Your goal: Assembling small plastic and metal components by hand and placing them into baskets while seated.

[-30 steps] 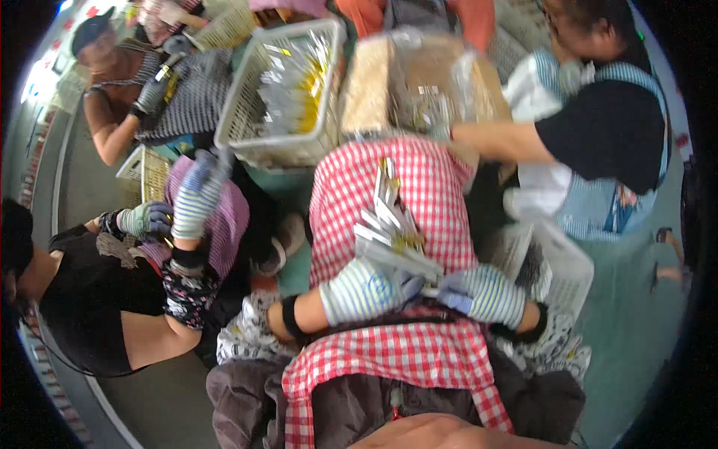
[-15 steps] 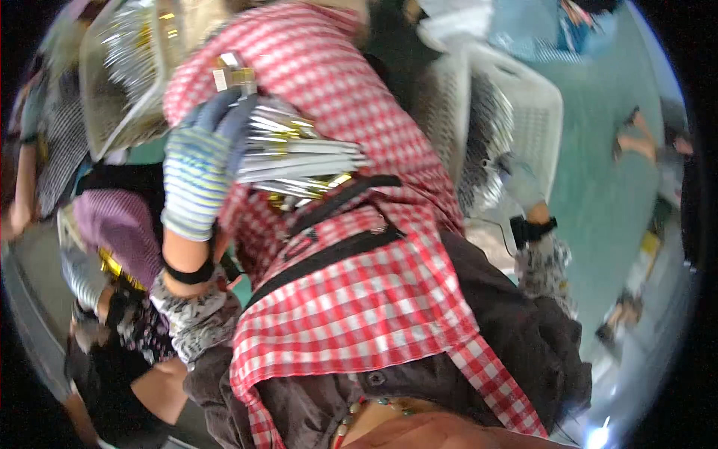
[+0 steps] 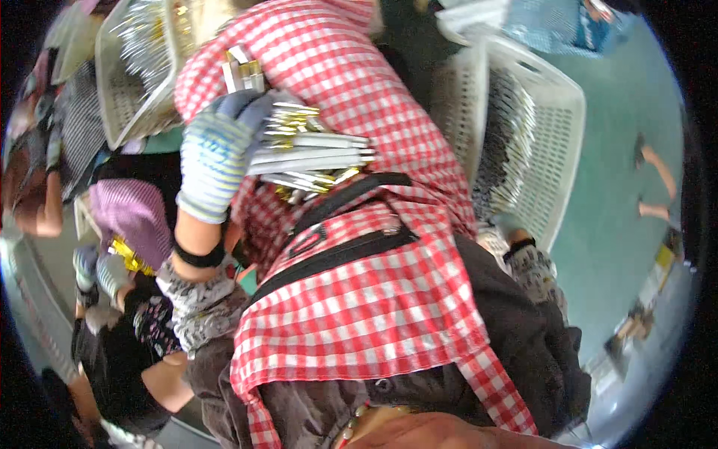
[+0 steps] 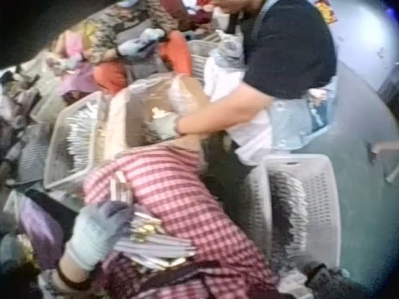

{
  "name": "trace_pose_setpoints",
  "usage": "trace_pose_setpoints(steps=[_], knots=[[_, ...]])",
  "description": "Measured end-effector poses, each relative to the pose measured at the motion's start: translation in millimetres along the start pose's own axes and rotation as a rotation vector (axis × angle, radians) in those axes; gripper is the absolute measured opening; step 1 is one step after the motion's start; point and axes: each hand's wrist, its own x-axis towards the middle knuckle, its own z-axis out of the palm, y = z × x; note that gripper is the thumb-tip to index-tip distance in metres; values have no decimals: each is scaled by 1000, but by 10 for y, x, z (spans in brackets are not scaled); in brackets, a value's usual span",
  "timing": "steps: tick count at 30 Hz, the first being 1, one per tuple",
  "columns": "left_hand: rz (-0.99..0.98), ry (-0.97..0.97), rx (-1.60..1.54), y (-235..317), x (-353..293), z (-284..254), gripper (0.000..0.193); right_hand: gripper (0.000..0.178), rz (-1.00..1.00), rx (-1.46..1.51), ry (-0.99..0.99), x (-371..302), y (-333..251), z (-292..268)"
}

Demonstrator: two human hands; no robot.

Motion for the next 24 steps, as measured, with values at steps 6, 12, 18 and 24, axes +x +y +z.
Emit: trace_pose_setpoints(steps=[6,12,18,24], knots=[[-30,166,-88,8,-168,-3,32,29,-37,-650,-229,37,-729,-706],[-67,250,-146,112,-231,-183,30,25,-600,-649,396,-554,-3369,-1702],[-158,435,-248,67,-446,-243,36,14,-1401,-534,592,-734,-5036,-1686],[-329,387,-354,65,-867,-143,33,22,-1348,-517,290,-750,-5561,-1269]])
